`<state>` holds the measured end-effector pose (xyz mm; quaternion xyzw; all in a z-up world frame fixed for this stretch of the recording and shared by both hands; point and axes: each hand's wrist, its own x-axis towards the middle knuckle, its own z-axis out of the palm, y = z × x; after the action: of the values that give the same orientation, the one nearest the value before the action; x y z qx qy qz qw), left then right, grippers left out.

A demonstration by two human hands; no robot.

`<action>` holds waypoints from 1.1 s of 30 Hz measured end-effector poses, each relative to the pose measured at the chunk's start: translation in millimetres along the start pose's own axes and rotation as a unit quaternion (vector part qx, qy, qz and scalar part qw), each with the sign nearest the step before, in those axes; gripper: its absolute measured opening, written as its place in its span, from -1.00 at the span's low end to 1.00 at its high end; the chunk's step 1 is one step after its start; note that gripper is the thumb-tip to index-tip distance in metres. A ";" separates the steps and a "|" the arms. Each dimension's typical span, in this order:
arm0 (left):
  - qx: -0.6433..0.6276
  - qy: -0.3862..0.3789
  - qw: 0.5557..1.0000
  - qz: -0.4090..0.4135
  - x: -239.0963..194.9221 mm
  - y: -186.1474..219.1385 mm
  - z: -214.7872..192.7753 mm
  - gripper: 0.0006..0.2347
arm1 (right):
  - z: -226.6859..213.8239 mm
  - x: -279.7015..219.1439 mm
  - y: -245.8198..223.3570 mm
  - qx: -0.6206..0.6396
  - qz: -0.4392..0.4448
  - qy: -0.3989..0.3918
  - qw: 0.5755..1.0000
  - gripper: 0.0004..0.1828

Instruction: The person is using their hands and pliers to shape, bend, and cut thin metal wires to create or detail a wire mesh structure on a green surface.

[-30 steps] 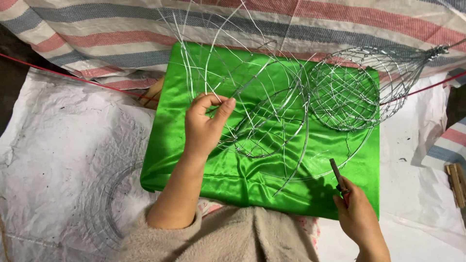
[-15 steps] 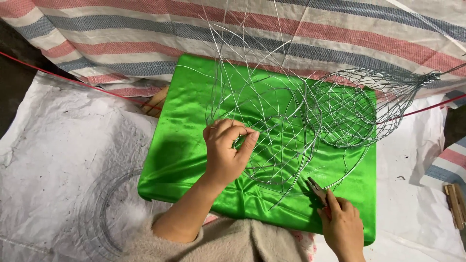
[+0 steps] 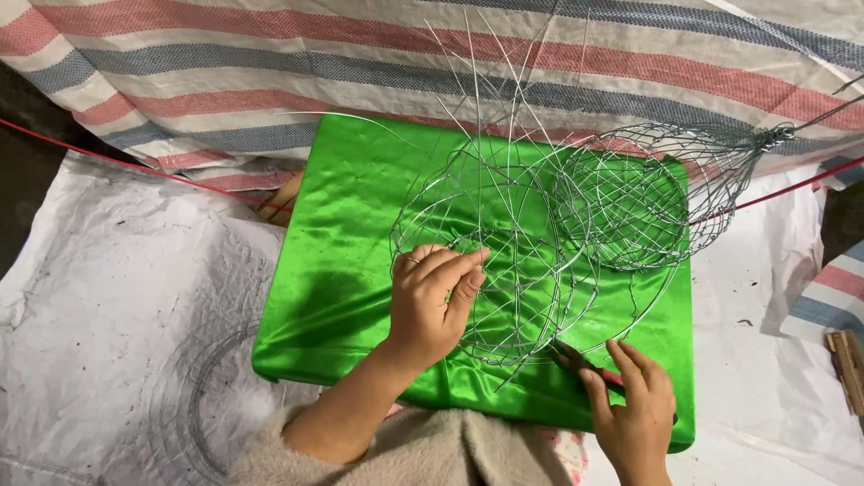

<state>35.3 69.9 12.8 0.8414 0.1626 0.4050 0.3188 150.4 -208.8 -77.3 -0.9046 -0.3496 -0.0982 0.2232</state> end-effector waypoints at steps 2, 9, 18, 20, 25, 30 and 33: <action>-0.006 -0.002 1.000 0.005 -0.6 3.0 1.9 -0.82 | -4.9 9.0 -23.4 0.086 -0.035 0.036 0.995 -0.45; -0.012 -0.066 0.997 0.040 -0.8 14.0 -0.5 -0.79 | -0.1 61.8 -100.4 0.195 -0.098 0.031 0.975 -0.52; 0.043 0.103 0.992 0.059 -28.0 -16.4 -17.9 -0.73 | 4.6 88.9 -98.7 0.372 -0.023 0.077 0.925 -0.93; -0.019 0.106 0.994 0.002 -35.4 -36.6 -22.7 -0.67 | -5.9 97.0 -89.9 0.410 0.005 0.068 0.909 -0.94; -0.252 0.028 0.939 -0.232 -57.3 -67.8 -0.1 -0.07 | -8.7 111.8 -69.6 0.570 0.109 0.038 0.813 -0.91; -0.329 0.030 0.932 -0.148 -58.9 -46.4 20.5 0.21 | 1.2 116.6 -63.3 0.598 0.109 0.075 0.790 -0.75; -0.320 0.031 0.940 -0.114 -64.3 -47.7 26.9 0.20 | 15.9 111.8 -45.0 0.618 0.096 0.091 0.775 -0.76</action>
<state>15.8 60.3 -68.9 0.6583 0.1286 0.4224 0.6097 202.6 -106.0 -38.9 -0.5881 -0.2241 0.0788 0.7731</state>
